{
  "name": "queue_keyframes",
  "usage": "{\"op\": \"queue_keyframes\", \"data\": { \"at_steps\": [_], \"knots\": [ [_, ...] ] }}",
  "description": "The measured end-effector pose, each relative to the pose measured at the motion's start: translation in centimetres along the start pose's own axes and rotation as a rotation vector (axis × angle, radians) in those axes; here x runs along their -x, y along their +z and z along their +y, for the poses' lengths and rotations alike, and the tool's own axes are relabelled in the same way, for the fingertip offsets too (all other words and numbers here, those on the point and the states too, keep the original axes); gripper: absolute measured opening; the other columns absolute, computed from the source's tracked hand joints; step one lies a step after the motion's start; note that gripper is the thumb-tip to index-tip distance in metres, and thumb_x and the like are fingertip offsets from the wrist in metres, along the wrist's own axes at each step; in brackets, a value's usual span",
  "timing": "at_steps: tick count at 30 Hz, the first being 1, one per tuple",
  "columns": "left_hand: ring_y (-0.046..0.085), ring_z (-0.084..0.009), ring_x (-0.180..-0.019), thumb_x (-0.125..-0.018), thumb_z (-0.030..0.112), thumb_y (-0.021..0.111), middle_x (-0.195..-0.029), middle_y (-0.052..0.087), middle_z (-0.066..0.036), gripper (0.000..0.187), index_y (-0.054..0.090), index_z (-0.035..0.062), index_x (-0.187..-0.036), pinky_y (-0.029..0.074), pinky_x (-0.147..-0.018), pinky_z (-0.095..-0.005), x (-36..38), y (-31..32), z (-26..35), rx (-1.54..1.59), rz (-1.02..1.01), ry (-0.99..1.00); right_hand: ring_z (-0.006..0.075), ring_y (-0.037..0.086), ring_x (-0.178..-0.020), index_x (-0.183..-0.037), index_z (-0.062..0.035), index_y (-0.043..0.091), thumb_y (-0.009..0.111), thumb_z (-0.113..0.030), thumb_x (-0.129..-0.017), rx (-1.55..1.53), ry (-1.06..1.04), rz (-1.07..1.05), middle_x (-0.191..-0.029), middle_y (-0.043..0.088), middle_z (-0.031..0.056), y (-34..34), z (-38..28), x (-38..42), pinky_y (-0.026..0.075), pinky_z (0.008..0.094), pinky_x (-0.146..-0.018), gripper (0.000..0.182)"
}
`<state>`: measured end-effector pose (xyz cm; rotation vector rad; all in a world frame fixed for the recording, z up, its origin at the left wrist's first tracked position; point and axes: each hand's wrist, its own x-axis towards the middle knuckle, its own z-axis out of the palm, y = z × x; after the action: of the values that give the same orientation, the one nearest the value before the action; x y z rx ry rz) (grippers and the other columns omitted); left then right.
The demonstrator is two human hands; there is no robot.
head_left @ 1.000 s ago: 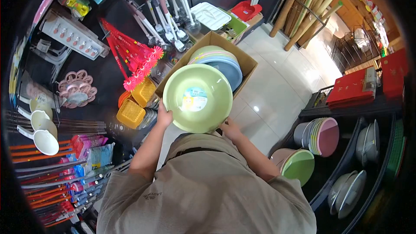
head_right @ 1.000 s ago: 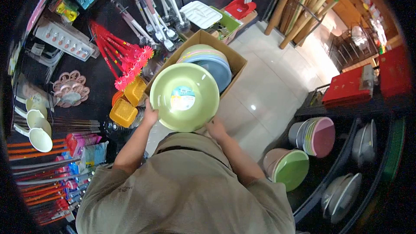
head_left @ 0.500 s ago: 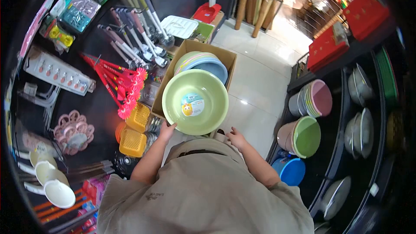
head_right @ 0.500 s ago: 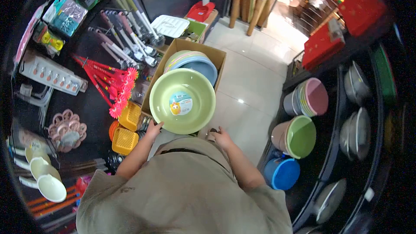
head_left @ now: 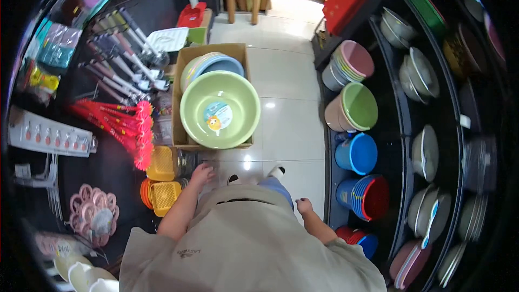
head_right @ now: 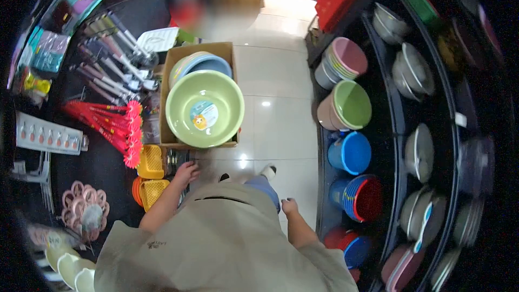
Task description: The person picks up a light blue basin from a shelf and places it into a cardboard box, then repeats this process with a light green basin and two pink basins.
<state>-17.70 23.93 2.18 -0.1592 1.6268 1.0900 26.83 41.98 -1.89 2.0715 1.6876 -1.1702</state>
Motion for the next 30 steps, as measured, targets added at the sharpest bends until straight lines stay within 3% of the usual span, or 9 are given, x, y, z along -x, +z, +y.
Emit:
{"op": "queue_keyframes", "data": {
  "at_steps": [6,10,15,18,22,23,24,26,30],
  "knots": [
    [0.061,-0.0176,-0.091,-0.087,0.021,0.054,-0.114,0.058,-0.005,0.048,0.039,0.0080,-0.130,0.047,-0.075,-0.0302,1.3,1.1,1.8,-0.048,-0.088,0.027,0.0322,0.057,-0.105,-0.110,0.0004,0.059,0.060,-0.027,-0.074,-0.018,0.088,0.091,-0.109,0.061,0.0218,2.2,4.4,1.8,0.045,0.0359,-0.091,0.046],
    [0.061,-0.0202,-0.095,-0.085,0.020,0.056,-0.115,0.057,-0.008,0.055,0.034,0.0062,-0.134,0.044,-0.078,-0.0331,2.0,2.9,3.8,-0.194,-0.165,0.031,0.0285,0.061,-0.093,-0.114,-0.0012,0.056,0.061,-0.028,-0.077,-0.240,-0.090,0.169,-0.102,0.063,0.0183,3.0,2.8,2.0,0.047,0.0353,-0.083,0.046],
    [0.061,-0.0179,-0.090,-0.088,0.020,0.051,-0.113,0.058,-0.005,0.046,0.038,0.0090,-0.130,0.046,-0.070,-0.0285,1.7,10.4,5.2,-0.452,-0.251,0.028,0.0247,0.061,-0.085,-0.115,-0.0038,0.055,0.062,-0.029,-0.079,-0.497,-0.101,0.236,-0.090,0.063,0.0138,-1.6,1.6,7.0,0.048,0.0340,-0.078,0.044],
    [0.060,-0.0171,-0.093,-0.088,0.020,0.051,-0.115,0.057,-0.006,0.046,0.038,0.0085,-0.130,0.045,-0.071,-0.0278,1.6,17.0,4.1,-0.531,-0.369,0.039,0.0287,0.060,-0.091,-0.116,-0.0055,0.055,0.061,-0.030,-0.079,-0.584,-0.070,0.260,-0.096,0.064,0.0157,-1.7,7.3,10.4,0.047,0.0359,-0.083,0.044],
    [0.060,-0.0167,-0.092,-0.089,0.018,0.050,-0.120,0.055,-0.009,0.048,0.034,0.0056,-0.133,0.044,-0.068,-0.0247,5.6,27.4,0.2,-0.641,-0.513,0.080,0.0270,0.060,-0.095,-0.113,-0.0075,0.059,0.060,-0.030,-0.079,-0.610,0.303,0.254,-0.104,0.062,0.0155,1.9,21.1,15.9,0.047,0.0356,-0.082,0.040],
    [0.060,-0.0161,-0.093,-0.090,0.019,0.049,-0.120,0.056,-0.009,0.047,0.035,0.0050,-0.132,0.045,-0.069,-0.0248,7.0,29.8,-0.8,-0.665,-0.556,0.094,0.0270,0.060,-0.095,-0.113,-0.0075,0.059,0.060,-0.030,-0.079,-0.636,0.323,0.266,-0.104,0.062,0.0155,7.5,29.4,14.0,0.047,0.0356,-0.082,0.040],
    [0.060,-0.0161,-0.093,-0.090,0.019,0.049,-0.120,0.056,-0.009,0.047,0.035,0.0050,-0.132,0.045,-0.069,-0.0248,8.1,32.0,-2.1,-0.694,-0.574,0.093,0.0293,0.060,-0.098,-0.106,-0.0053,0.063,0.059,-0.032,-0.079,-0.213,0.140,0.304,-0.107,0.062,0.0173,15.0,36.3,12.8,0.047,0.0375,-0.085,0.039],
    [0.060,-0.0156,-0.093,-0.090,0.020,0.049,-0.118,0.057,-0.008,0.046,0.036,0.0051,-0.132,0.045,-0.071,-0.0248,10.0,35.9,-5.4,-0.705,-0.699,0.085,0.0308,0.060,-0.097,-0.101,-0.0027,0.065,0.056,-0.032,-0.078,-0.034,0.246,-0.087,-0.104,0.064,0.0172,10.1,36.9,20.5,0.046,0.0384,-0.086,0.038],
    [0.061,-0.0173,-0.095,-0.091,0.018,0.047,-0.118,0.057,-0.009,0.040,0.038,0.0058,-0.129,0.046,-0.071,-0.0253,13.2,40.8,-11.4,-0.757,-0.807,0.002,0.0314,0.060,-0.097,-0.100,-0.0001,0.065,0.056,-0.032,-0.078,-0.410,0.553,0.007,-0.103,0.064,0.0179,11.1,40.1,26.7,0.047,0.0378,-0.085,0.040]
  ]
}}
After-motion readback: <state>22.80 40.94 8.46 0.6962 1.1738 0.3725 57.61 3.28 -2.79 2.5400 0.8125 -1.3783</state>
